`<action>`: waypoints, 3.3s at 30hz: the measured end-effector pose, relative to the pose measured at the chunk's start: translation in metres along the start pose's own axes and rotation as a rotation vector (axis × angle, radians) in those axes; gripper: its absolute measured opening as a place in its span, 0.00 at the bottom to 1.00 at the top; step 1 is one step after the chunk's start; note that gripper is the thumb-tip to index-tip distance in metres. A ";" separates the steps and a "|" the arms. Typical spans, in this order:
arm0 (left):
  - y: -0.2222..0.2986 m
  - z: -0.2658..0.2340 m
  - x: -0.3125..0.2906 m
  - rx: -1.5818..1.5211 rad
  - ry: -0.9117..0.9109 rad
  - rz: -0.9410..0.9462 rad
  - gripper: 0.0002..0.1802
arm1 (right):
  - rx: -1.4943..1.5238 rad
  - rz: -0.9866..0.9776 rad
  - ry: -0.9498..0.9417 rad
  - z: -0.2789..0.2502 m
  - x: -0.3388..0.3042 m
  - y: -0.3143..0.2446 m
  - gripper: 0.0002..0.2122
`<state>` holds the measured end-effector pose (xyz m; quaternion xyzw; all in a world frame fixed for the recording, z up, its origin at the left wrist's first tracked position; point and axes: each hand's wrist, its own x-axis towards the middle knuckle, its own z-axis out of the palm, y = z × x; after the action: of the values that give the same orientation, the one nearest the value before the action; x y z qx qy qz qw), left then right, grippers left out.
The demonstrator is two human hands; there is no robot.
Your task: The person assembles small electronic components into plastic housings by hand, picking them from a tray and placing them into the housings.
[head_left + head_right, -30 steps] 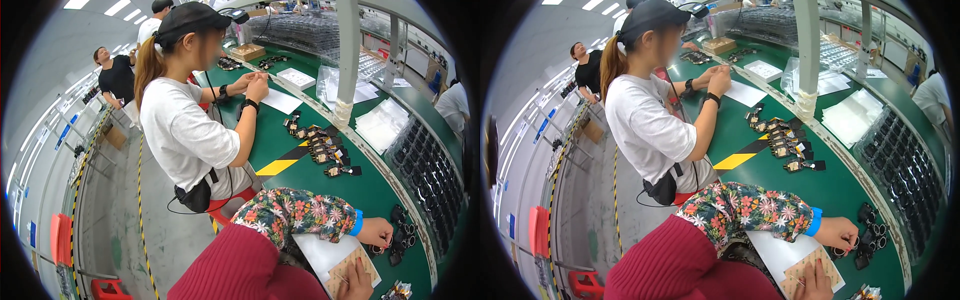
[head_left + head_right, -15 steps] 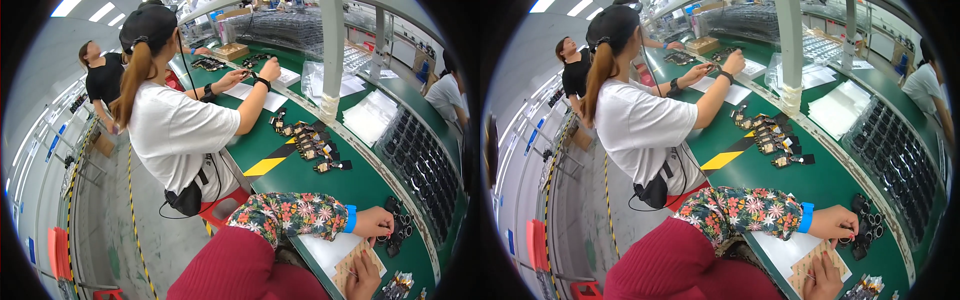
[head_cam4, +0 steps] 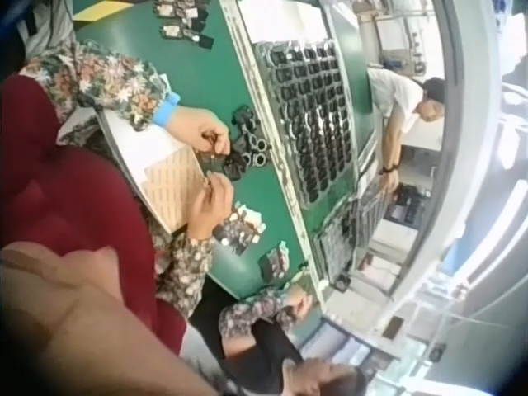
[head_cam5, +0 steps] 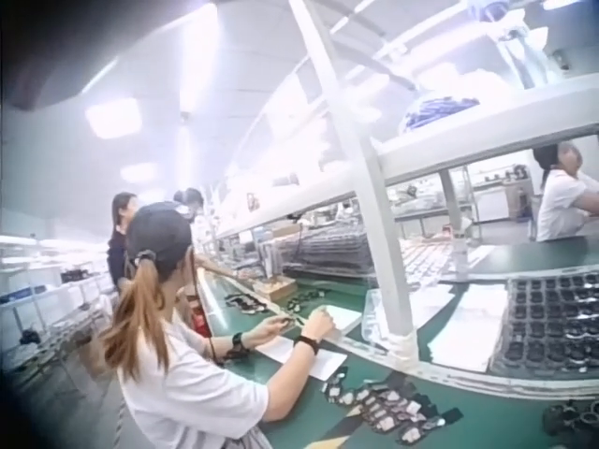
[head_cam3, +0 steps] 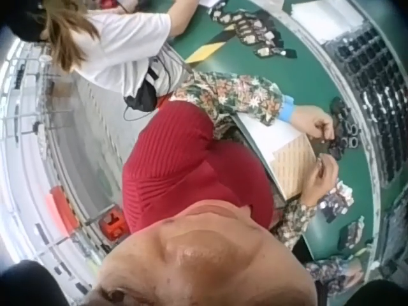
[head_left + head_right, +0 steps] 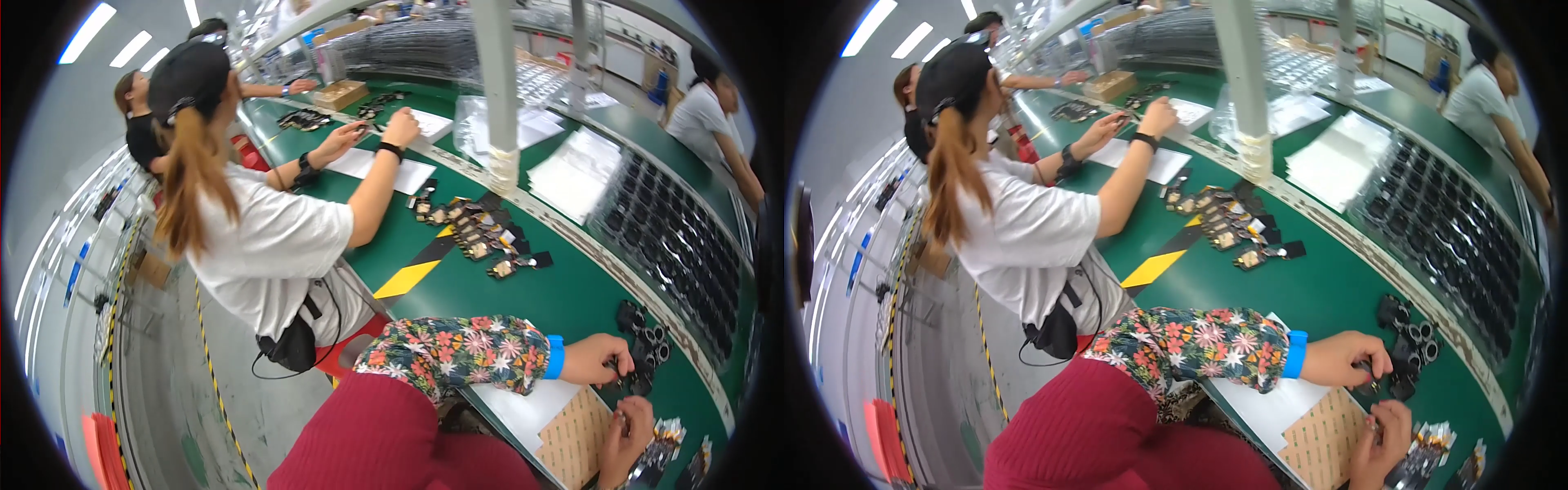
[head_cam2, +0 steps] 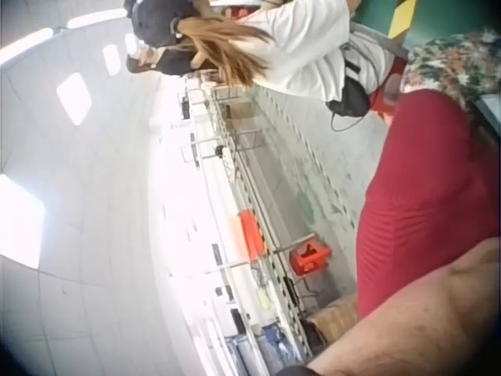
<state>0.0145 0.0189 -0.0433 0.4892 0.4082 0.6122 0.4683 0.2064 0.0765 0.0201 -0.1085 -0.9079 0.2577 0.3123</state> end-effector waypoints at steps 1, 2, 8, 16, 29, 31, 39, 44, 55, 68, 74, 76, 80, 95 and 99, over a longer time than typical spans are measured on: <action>-0.003 0.004 0.002 0.028 0.008 0.033 0.10 | -0.017 -0.018 0.053 0.003 -0.009 0.013 0.04; 0.000 0.005 0.002 0.088 0.008 -0.035 0.13 | 0.075 0.117 0.085 0.003 -0.007 0.005 0.03; 0.033 -0.006 -0.012 0.059 -0.044 -0.355 0.18 | -0.003 0.238 0.354 -0.009 0.004 0.012 0.05; 0.046 0.009 -0.003 0.030 -0.188 -0.497 0.10 | 0.191 0.549 0.666 -0.054 -0.049 0.041 0.04; 0.032 0.004 -0.011 0.002 -0.112 -0.427 0.10 | -0.691 0.581 0.051 -0.044 -0.038 0.022 0.07; 0.032 0.003 -0.011 0.019 -0.103 -0.433 0.10 | -0.732 0.543 0.054 -0.037 -0.040 0.025 0.06; 0.037 0.003 -0.006 0.059 -0.088 -0.424 0.11 | -0.582 0.620 0.199 -0.055 -0.040 0.034 0.04; 0.042 0.000 -0.001 0.113 -0.083 -0.403 0.14 | -0.360 0.630 0.346 -0.076 -0.033 0.041 0.02; 0.053 -0.010 -0.007 -0.051 0.046 -0.396 0.16 | 0.723 0.725 0.331 -0.041 0.035 0.040 0.07; 0.054 -0.012 -0.004 -0.110 0.068 -0.477 0.13 | 0.983 0.894 0.146 -0.012 0.024 0.030 0.09; 0.052 -0.014 0.000 -0.100 0.068 -0.464 0.11 | 0.869 0.831 0.061 -0.012 0.026 0.023 0.09; 0.049 -0.017 0.001 -0.101 0.081 -0.445 0.06 | 0.846 0.835 0.049 -0.010 0.026 0.020 0.09; 0.048 -0.021 -0.004 -0.292 0.111 -0.405 0.05 | 0.845 0.810 0.037 -0.013 0.026 0.012 0.08; 0.054 -0.013 -0.009 -0.359 0.064 -0.540 0.10 | 0.686 0.673 0.127 -0.001 0.016 0.014 0.04; 0.055 -0.012 -0.003 -0.078 -0.057 -0.538 0.14 | 0.444 0.596 0.094 0.000 0.015 0.014 0.02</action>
<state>-0.0062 0.0028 0.0066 0.3619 0.4861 0.4669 0.6440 0.1955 0.0932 0.0205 -0.3093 -0.7432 0.5226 0.2808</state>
